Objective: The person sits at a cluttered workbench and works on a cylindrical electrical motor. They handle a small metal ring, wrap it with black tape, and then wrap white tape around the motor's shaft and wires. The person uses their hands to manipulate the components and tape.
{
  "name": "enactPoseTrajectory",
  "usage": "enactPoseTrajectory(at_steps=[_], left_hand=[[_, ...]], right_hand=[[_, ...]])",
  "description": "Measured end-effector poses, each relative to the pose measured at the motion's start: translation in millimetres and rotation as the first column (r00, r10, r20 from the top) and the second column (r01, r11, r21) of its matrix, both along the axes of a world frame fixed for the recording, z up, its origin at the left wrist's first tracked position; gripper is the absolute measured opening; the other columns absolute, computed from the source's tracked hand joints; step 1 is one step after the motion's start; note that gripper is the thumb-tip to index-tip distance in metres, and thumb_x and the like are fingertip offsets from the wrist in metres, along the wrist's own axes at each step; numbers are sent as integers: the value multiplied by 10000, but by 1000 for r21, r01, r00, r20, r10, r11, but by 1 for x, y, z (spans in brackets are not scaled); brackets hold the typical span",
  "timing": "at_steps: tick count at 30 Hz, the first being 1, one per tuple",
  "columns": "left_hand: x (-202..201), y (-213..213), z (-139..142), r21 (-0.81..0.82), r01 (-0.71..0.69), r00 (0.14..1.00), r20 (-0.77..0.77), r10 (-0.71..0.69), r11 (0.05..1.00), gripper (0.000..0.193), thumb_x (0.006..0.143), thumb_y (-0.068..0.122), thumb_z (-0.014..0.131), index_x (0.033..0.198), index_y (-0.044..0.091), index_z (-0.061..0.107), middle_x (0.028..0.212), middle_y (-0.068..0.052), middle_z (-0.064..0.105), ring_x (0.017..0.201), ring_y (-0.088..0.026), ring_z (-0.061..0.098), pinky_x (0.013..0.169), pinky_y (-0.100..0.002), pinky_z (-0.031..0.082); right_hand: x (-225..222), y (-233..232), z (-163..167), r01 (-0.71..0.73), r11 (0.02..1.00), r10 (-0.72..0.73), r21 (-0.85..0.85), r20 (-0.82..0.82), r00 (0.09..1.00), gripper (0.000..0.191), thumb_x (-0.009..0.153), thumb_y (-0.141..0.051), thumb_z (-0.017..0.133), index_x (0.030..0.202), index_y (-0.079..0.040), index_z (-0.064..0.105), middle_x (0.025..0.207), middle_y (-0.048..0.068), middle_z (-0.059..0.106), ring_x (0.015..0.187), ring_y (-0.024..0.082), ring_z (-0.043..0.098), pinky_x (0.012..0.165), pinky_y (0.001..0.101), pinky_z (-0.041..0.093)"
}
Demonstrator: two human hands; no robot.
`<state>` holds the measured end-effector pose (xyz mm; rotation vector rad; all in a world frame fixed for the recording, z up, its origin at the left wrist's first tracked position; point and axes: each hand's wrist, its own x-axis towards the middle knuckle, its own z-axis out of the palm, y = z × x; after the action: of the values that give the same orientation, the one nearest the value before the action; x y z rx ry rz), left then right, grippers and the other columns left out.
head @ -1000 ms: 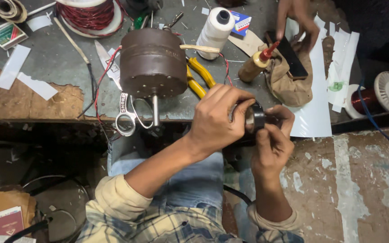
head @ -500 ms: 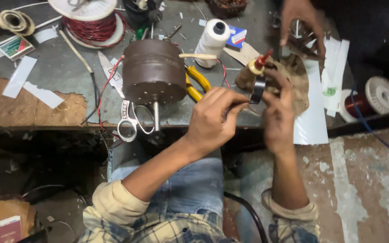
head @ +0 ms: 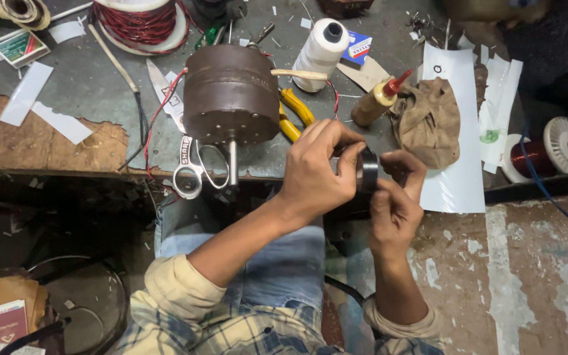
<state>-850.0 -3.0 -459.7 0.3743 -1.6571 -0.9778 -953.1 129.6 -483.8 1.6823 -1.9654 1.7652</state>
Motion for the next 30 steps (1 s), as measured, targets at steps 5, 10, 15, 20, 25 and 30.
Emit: enactPoseTrajectory(at_steps=[5,10,15,20,25,30], left_hand=[[3,-1,0,-86,-16,1000,21,18,996,107,899,0,706,946,38,617,888,-116,635,874,-327,645,808,-425,518],[3,-10,0,-342,5,997,72,21,940,132,881,-31,695,980,16,621,901,-144,605,874,-350,610,798,-447,507],[2,-9,0,-159,66,998,17,-64,985,110,916,10,712,1002,38,649,919,-122,645,882,-324,637,790,-416,514],[0,-3,3,132,64,998,-2,-65,989,75,939,69,710,989,50,658,927,-105,696,878,-273,704,791,-364,550],[5,-1,6,180,125,985,98,-144,976,177,942,121,734,1115,91,714,960,-110,739,799,-258,712,726,-354,557],[14,-9,1,-3,229,969,93,-227,974,344,977,76,694,1320,94,682,1047,-125,733,928,-275,730,829,-364,582]], right_hand=[[0,4,9,-41,996,44,-74,48,998,395,1148,-355,570,1069,8,705,1396,134,502,1257,253,489,1131,385,375],[-23,-12,38,-283,944,321,-169,280,905,519,1152,-433,507,1253,57,647,1524,132,458,1343,275,477,1167,422,419],[-58,-40,54,-245,962,252,123,-44,967,677,1150,-565,383,1282,33,671,1555,177,468,1430,295,455,1239,414,373],[-41,-35,21,-126,990,135,65,-173,976,364,1065,-327,662,1141,29,654,1466,183,529,1350,314,538,1182,412,421],[-34,-29,5,13,1000,-14,-10,-89,996,145,1050,-116,702,1033,17,649,1385,137,549,1216,251,590,1074,343,483],[-33,-28,8,79,997,-79,-7,-157,984,201,1033,-163,750,1028,21,668,1348,130,565,1138,220,596,995,322,495]])
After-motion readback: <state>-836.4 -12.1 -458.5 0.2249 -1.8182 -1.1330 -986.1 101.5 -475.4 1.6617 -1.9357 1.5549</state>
